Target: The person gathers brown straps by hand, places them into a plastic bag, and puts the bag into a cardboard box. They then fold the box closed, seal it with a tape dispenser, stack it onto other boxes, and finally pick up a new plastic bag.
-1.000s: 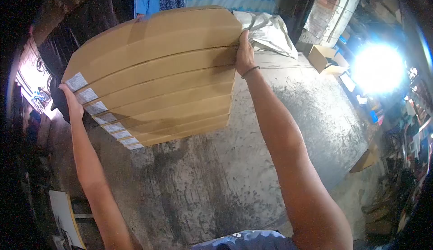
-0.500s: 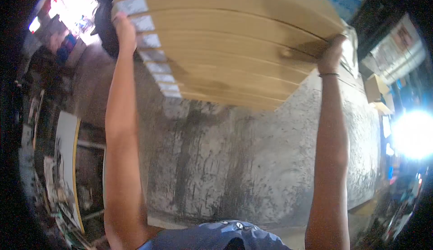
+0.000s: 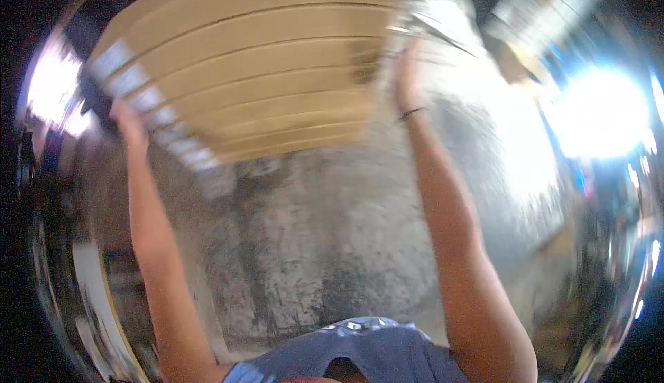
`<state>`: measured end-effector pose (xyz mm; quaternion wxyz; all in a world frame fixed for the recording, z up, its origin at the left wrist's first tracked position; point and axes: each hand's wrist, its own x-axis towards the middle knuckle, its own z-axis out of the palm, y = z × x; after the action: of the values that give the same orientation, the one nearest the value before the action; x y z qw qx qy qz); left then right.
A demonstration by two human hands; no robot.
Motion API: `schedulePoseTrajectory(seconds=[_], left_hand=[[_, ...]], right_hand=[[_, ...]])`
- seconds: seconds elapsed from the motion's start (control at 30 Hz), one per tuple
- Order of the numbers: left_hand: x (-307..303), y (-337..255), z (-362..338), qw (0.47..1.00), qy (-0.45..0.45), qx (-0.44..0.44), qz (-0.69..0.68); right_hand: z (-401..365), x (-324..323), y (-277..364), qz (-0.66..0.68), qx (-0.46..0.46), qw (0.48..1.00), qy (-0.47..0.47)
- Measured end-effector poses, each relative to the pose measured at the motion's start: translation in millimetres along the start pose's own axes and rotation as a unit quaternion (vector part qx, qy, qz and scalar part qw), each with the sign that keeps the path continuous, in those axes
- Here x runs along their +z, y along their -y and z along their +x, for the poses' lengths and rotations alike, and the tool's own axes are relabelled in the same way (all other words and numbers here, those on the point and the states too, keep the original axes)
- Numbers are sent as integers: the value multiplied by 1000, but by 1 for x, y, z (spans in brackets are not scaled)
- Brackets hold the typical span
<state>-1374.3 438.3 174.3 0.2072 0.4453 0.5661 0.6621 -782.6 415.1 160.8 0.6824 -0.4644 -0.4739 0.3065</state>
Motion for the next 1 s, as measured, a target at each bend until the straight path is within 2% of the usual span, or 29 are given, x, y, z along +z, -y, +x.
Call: schedulePoseTrajectory(seconds=[0.03, 0.07, 0.1, 0.13, 0.17, 0.2, 0.23, 0.27, 0.33, 0.37, 0.43, 0.5, 0.57, 0.6, 0.63, 0.7, 0.73, 0.77, 0.8, 0.83, 0.9, 0.93, 0.97, 1.0], left_hand=[[6, -7, -52, 994, -26, -16, -106], [-11, 7, -78, 991, 55, 90, 76], [-24, 36, -134, 974, 10, 124, 190], [-55, 37, -194, 904, 102, 125, 395], [-77, 41, -268, 770, 164, 136, 601], [-98, 23, -334, 599, 303, 52, 739], [-128, 29, -357, 632, 299, -8, 715], [-165, 78, -398, 687, 211, -91, 689], [-145, -40, -439, 674, 306, -78, 668], [-144, -42, -450, 666, 318, -62, 671], [-138, -21, -472, 532, 313, -138, 775], [-132, -19, -484, 527, 317, -118, 779], [-122, -30, -499, 550, 434, -35, 713], [-112, -37, -510, 553, 480, -19, 681], [-106, -40, -523, 551, 477, -14, 685], [-91, -42, -554, 565, 567, 83, 593], [-82, -40, -570, 566, 564, 88, 595], [-73, -39, -585, 573, 589, 147, 551], [-64, -40, -598, 576, 610, 206, 504], [-51, -46, -608, 577, 606, 208, 506], [-24, -56, -627, 568, 636, 233, 468], [-15, -56, -635, 565, 631, 265, 461], [-3, -55, -646, 568, 624, 261, 469], [12, -57, -660, 562, 655, 281, 421]], right_hand=[[-44, -21, -36, -344, -190, 918, 58], [-106, -35, -27, -359, -160, 917, 71], [-167, -56, -29, -532, -208, 813, 112], [-231, -67, 0, -636, -20, 739, 221], [-292, -86, 0, -701, 43, 629, 333], [-368, -116, -1, -653, 81, 671, 342], [-423, -134, 22, -683, 147, 617, 363], [-458, -145, 32, -689, 196, 629, 301], [-498, -163, 40, -698, 259, 625, 233], [-508, -178, 45, -702, 246, 633, 214], [-517, -199, 51, -702, 233, 646, 188], [-520, -225, 60, -704, 282, 635, 150], [-532, -254, 68, -696, 345, 628, 44], [-543, -275, 69, -669, 377, 641, 0], [-558, -296, 72, -639, 408, 651, -43], [-583, -334, 90, -540, 592, 598, -26], [-616, -365, 78, -489, 621, 612, -33], [-650, -390, 63, -436, 648, 624, -38], [-679, -399, 67, -443, 631, 634, -52], [-701, -402, 71, -451, 614, 644, -66], [-714, -401, 98, -402, 651, 642, -41], [-735, -412, 88, -382, 652, 655, -18], [-756, -426, 77, -362, 651, 667, 8], [-774, -441, 70, -362, 647, 671, 21]])
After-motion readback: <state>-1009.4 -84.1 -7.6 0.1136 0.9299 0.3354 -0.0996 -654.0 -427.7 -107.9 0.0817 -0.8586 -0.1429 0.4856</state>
